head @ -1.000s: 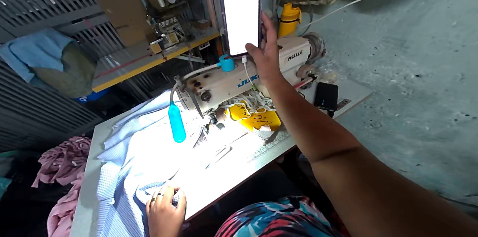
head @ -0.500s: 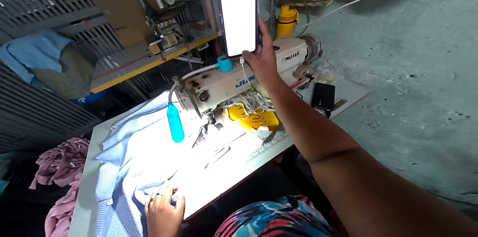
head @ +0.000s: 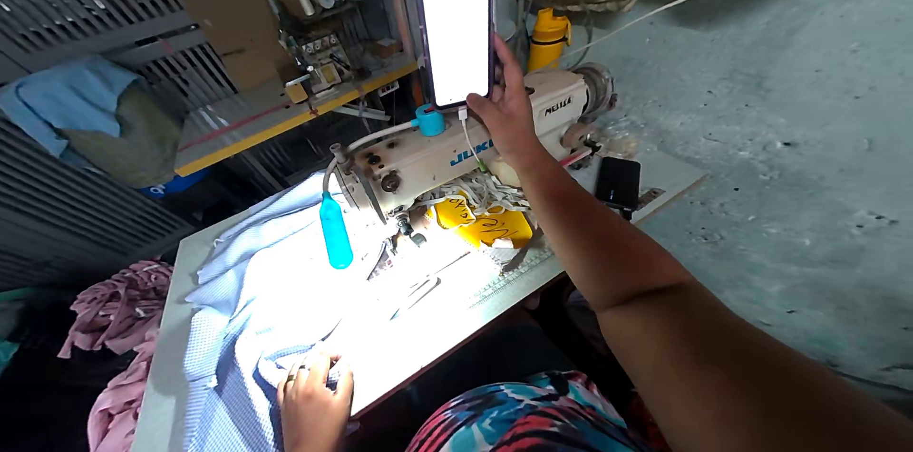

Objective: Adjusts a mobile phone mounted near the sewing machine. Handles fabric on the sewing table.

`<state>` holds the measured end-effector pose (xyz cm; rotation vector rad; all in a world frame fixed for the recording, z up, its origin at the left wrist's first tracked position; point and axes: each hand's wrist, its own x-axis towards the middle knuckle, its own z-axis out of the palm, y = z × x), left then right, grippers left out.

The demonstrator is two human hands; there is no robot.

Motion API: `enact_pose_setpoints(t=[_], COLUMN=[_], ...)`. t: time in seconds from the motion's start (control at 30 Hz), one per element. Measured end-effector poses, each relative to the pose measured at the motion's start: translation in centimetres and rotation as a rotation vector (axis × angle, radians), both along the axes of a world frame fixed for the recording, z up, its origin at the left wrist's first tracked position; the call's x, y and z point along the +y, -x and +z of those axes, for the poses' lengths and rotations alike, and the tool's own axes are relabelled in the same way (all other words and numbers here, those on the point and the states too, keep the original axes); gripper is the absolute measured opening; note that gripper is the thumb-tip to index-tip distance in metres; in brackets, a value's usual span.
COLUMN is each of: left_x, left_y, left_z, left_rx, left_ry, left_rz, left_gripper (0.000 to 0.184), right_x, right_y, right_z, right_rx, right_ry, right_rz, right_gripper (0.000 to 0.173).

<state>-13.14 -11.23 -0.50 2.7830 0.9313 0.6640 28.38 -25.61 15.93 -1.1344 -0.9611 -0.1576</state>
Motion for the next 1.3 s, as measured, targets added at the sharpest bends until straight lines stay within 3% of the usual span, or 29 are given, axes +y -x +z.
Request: enact_pose_setpoints(t=[0.4,0.57,0.67,0.93,1.1,1.3], left_x=[0.0,0.0,0.0,0.1,0.1,-0.1], left_y=[-0.1,0.0,0.0,-0.1,-0.1,-0.1], left_z=[0.1,0.0,0.0,0.0,0.1,0.2], left_rx=[-0.018,-0.017,-0.009,-0.022,-0.024,-0.015], left_ry=[0.001,0.001,0.007,-0.004,0.003,0.014], left_rz=[-0.015,-0.004,-0.001,-0.006,-0.009,-0.006], left_gripper=[0.038,0.038,0.038,0.039,0.039,0.039], right_x=[0.0,-0.6,-0.3,1.0,-0.3,-0.7], right_y=[0.1,0.8,1.1,1.5,2.2,2.1], right_z=[-1.0,-1.5,-0.9,3.9,1.0,-1.4], right_rx=[0.009,-0.410,-0.656,-0.761,-0.762,-0.840], right_ry=[0.064,0.120,0.201,0.493,0.349,0.400], right_rz=[-0.349,-0.792,-0.913,-0.951,-0.925,-0.898], right_gripper=[0.063,0.053,0.048,0.062,0.056,0.053])
